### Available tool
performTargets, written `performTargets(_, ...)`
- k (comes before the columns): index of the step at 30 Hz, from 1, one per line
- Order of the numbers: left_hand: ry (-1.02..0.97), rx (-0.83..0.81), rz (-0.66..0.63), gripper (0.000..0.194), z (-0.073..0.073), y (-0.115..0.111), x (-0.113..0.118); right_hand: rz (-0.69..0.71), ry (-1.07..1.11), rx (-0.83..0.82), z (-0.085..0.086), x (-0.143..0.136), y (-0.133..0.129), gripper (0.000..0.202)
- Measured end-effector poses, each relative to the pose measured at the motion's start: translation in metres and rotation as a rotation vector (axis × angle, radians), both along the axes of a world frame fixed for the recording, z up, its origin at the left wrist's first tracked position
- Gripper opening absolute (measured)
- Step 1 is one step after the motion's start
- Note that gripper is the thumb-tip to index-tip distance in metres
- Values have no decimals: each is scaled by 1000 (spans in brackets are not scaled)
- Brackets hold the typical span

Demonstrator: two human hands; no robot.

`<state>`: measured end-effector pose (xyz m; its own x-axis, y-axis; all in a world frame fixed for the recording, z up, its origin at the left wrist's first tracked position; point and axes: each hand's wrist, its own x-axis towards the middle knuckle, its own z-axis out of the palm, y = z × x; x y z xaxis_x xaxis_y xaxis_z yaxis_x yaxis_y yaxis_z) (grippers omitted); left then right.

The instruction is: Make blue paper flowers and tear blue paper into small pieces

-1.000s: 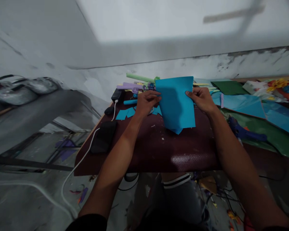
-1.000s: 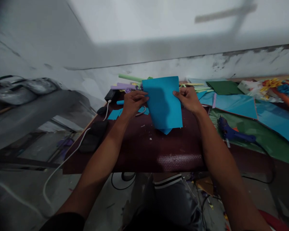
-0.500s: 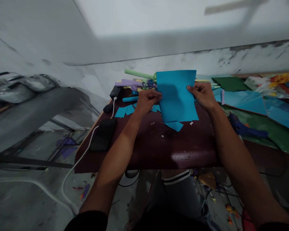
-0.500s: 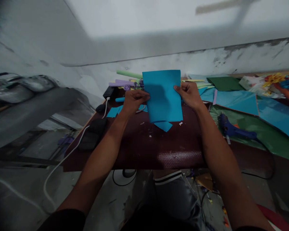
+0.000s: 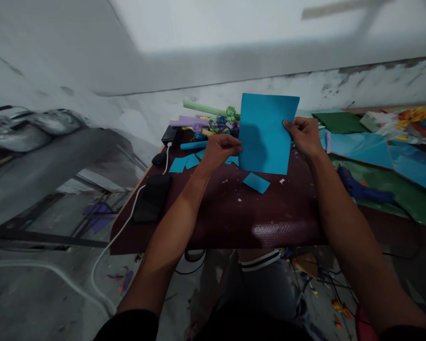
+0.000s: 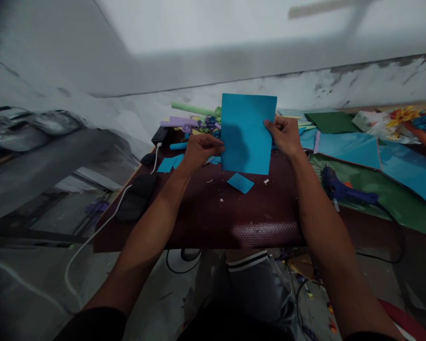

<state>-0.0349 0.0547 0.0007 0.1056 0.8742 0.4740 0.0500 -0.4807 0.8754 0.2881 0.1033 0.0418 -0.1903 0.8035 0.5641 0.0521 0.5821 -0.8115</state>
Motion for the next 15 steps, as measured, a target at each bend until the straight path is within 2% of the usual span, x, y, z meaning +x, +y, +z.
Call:
performTargets(4, 11, 30, 47, 38, -2, 1, 0, -120, -2, 66, -6, 4, 8, 77)
performTargets(9, 50, 4, -38, 38, -1, -2, -1, -152, 16, 50, -15, 10, 18, 82)
performTargets(15, 67, 30, -35, 34, -1, -4, -2, -172, 31, 57, -21, 14, 27, 79)
